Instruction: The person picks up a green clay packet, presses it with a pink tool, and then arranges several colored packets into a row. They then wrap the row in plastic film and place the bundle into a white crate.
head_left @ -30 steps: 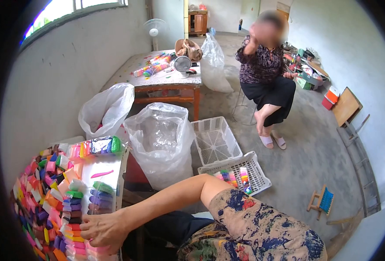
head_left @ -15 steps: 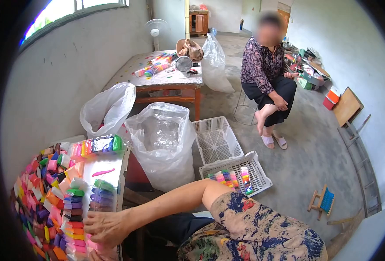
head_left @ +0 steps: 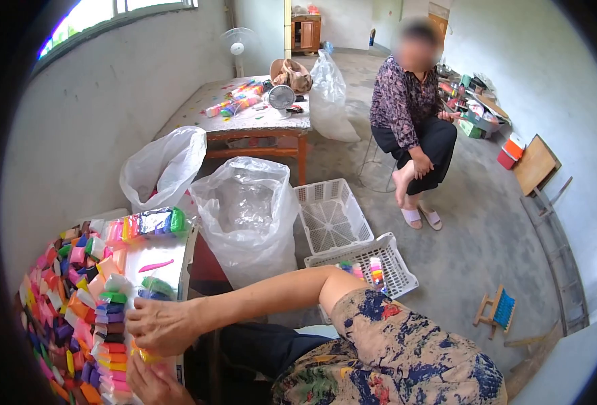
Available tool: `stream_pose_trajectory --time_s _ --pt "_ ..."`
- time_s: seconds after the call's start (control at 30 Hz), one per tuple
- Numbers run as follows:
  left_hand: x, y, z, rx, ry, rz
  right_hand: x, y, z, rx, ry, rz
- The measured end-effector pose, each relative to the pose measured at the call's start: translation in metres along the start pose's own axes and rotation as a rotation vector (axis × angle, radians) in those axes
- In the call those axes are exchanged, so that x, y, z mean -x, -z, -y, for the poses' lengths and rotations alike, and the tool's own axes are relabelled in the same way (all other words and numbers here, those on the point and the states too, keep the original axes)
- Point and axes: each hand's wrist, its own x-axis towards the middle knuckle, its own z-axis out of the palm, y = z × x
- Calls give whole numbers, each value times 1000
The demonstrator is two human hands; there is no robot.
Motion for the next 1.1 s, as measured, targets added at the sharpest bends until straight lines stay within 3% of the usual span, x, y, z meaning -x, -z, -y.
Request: stream_pose_trajectory --time_s 0.03,0.13,0.23,0.33,0.5,0.63,0.77,0.87,0.97,1.1 --pt "-2 -8 2 28 2 60 1 -1 3 -26 -15 35" --pt "-9 5 -11 44 -55 -41 5 2 1 -50 -32 17" --pt "-5 10 -2 11 -54 -5 10 9 -10 -6 -17 25" --pt "3 19 7 -55 54 63 19 16 -28 19 -42 29" --pt "22 26 25 -3 54 -27 30 31 -53 39 -135 38" --pt "35 34 30 23 69 -94 32 49 -58 225 -275 161" --pt "43 35 34 6 81 -138 11 37 -55 222 -204 21" --pt "44 35 31 1 98 -149 -13 12 -48 58 26 108" --pt "45 39 29 41 143 -121 -35 -8 -38 -182 -33 521" --pt "46 42 28 147 192 -80 -47 -12 -39 -309 -172 815"
